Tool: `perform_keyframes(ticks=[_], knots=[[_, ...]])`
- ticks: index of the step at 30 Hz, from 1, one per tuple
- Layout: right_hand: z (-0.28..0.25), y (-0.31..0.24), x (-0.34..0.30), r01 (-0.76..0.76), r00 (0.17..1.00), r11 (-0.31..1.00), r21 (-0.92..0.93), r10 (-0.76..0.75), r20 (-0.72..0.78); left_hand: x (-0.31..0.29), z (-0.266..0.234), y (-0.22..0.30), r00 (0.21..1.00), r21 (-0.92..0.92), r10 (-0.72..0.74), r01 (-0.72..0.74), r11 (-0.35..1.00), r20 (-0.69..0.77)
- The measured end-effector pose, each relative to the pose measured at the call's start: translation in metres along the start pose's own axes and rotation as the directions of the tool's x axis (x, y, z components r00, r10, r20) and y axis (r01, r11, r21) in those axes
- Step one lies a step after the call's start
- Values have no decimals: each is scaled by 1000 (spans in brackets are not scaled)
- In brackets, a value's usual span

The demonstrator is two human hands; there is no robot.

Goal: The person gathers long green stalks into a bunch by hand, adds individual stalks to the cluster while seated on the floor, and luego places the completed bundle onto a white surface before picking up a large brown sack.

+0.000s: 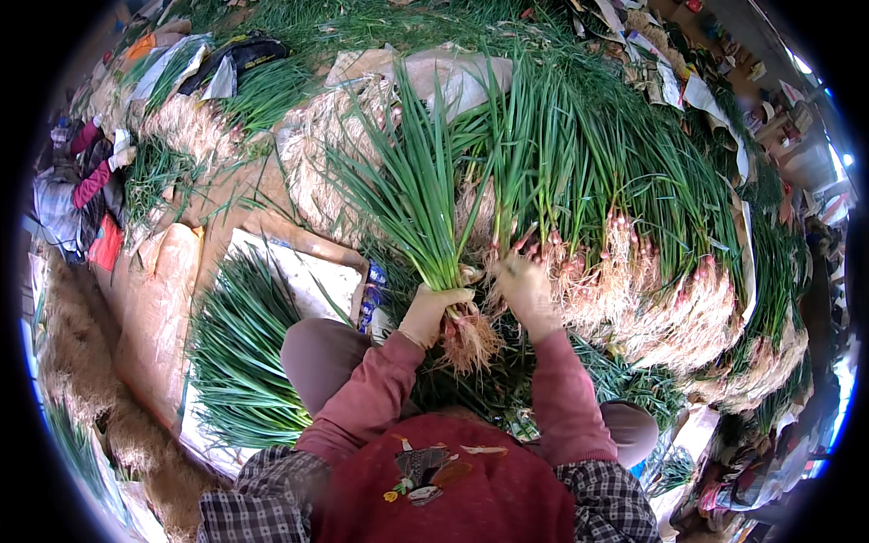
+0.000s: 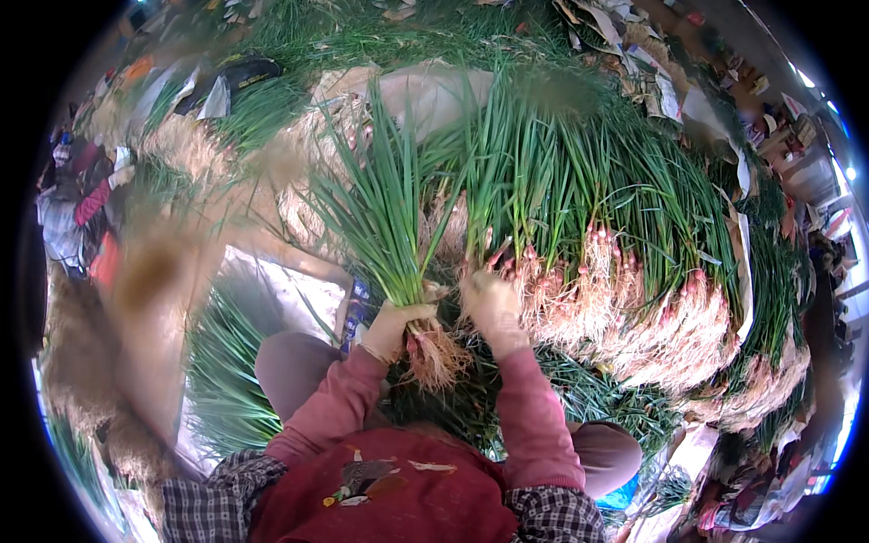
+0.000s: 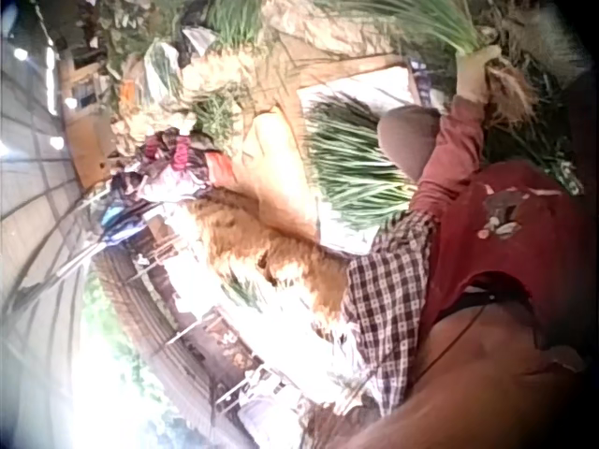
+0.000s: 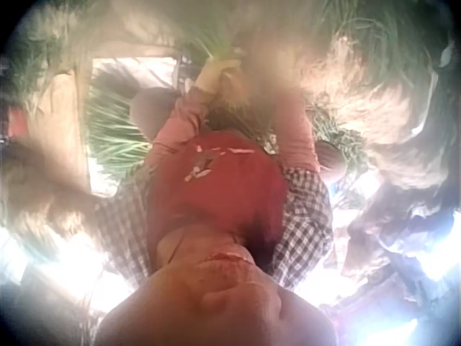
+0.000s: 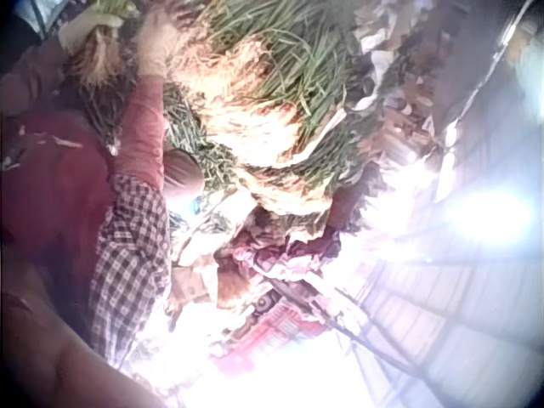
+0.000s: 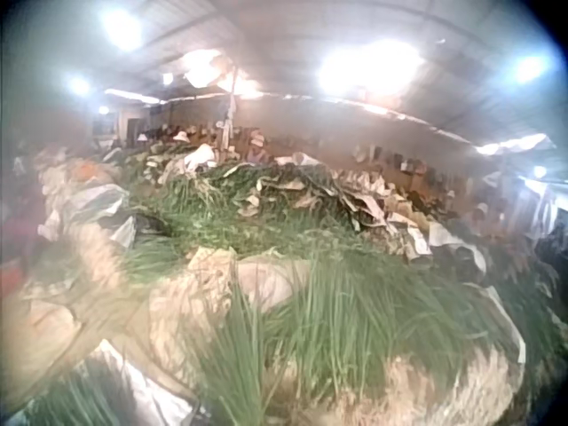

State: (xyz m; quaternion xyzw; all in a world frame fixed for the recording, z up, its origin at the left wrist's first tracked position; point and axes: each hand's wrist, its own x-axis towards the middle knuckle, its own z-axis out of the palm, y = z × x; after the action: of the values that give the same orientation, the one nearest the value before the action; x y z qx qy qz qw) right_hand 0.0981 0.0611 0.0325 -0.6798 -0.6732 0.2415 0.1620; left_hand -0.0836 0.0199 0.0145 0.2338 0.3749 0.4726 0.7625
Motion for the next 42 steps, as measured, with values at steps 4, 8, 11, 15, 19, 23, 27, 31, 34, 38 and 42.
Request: perform_keyframes(ticks=[4, 8, 11, 15, 19, 23, 27, 31, 34, 38, 42], knots=[[22, 16, -33, -232, 966, 779, 582, 115, 231, 5, 6, -11, 999, -34, -31, 32, 999, 26], [22, 5, -11, -146, 988, 618, 772, 61, 139, 3, 11, -14, 1000, -69, -16, 16, 997, 6], [33, -11, -16, -130, 991, 517, 846, 67, 112, 4, 9, -14, 999, -53, -22, 20, 998, -35], [53, 9, -16, 78, 972, 930, 360, 9, -235, 0, 7, -7, 986, -57, -163, 166, 985, 44], [41, 57, -2, 65, 995, 940, -336, -86, -46, -2, 13, -1, 993, -140, -24, 40, 989, 114], [-19, 49, 21, -140, 985, 989, 44, 144, -98, -5, 12, -3, 990, -82, 37, -26, 996, 134], [-65, 46, 58, -281, 960, 925, -257, 266, -90, -3, 18, -8, 996, -74, 62, -56, 996, 69], [-43, 17, 11, -163, 986, 980, -117, 164, 2, 3, 7, -16, 999, -117, 21, -15, 993, 47], [-17, 15, -37, 83, 978, 940, 330, -141, 156, 4, 9, -17, 997, -91, -69, 72, 993, 33], [32, 37, -13, -157, 978, 743, 651, 210, -5, -3, 23, -13, 995, -87, -101, 100, 991, -12], [37, 1, -12, -91, 994, 544, 834, -8, 113, -6, 13, -4, 981, -62, -190, 191, 980, 34]])
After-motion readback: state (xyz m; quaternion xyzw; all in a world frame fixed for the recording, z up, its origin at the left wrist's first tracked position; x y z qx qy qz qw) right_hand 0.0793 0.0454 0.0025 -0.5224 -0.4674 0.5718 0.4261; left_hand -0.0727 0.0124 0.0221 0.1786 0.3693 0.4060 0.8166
